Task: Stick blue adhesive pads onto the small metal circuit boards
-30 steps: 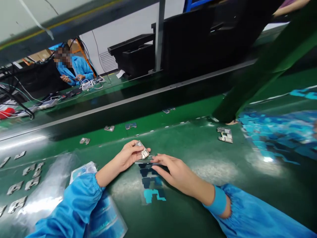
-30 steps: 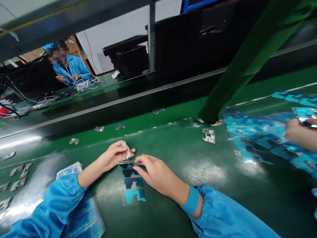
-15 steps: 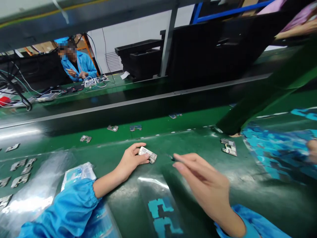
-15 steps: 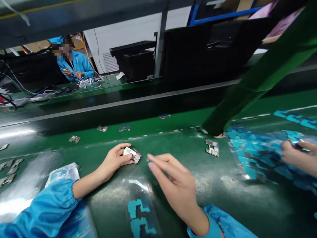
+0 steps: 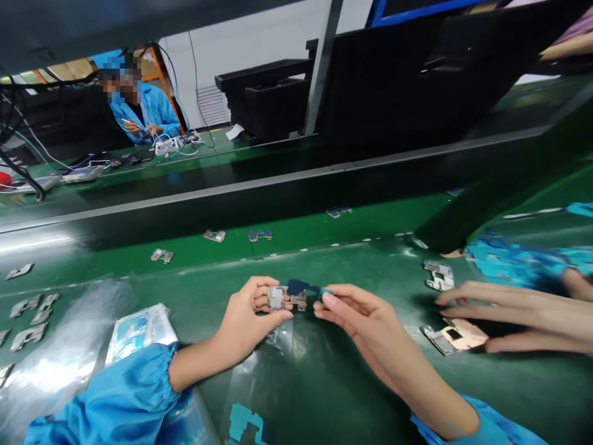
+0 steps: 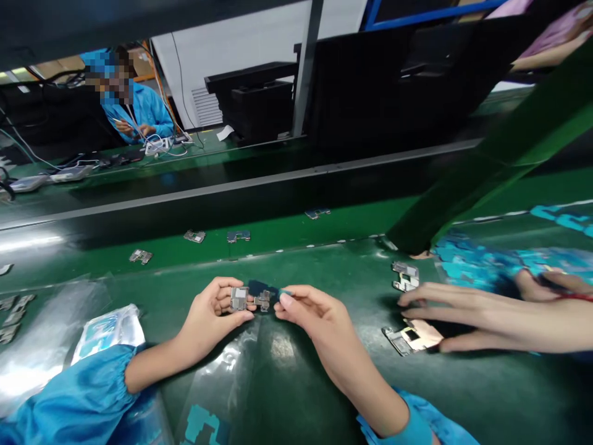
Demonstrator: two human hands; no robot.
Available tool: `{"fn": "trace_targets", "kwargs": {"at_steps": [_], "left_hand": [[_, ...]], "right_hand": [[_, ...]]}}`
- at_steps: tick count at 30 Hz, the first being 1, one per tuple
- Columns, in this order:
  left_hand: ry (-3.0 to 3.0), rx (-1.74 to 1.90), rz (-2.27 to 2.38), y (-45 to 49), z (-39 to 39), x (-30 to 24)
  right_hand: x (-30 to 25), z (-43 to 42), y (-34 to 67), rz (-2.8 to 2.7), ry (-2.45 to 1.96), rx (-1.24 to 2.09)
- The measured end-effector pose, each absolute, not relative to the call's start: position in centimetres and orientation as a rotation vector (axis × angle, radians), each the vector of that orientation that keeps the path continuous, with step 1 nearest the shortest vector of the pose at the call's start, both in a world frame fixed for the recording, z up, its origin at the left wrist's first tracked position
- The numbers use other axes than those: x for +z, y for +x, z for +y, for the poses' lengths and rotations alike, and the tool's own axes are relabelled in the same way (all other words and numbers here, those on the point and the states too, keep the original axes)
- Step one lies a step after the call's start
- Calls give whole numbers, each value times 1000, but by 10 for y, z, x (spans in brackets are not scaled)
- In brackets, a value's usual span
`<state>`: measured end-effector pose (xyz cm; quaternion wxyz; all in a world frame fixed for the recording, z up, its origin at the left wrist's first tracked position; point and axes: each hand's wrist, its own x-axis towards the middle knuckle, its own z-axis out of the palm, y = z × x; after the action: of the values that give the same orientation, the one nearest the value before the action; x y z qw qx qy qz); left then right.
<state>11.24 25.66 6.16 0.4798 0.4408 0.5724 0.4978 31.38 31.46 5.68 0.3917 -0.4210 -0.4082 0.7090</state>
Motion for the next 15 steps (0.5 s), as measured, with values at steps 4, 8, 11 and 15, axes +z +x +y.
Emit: {"fn": "trace_targets", "kwargs": {"at_steps": [4,8,11,15], "left_hand": [[1091,1180,1390,112,255,62],[1005,1163,1371,113,254,67],[977,1142,1369,112,256,68],[1010,1114,1386,110,258,71]], "right_hand": [[53,315,312,-1081,-1105,1764],[55,312,308,-1077,-1000,1748],[54,314,307,-999,-925,1829],[53,321,310,-926,-877,1900]]}}
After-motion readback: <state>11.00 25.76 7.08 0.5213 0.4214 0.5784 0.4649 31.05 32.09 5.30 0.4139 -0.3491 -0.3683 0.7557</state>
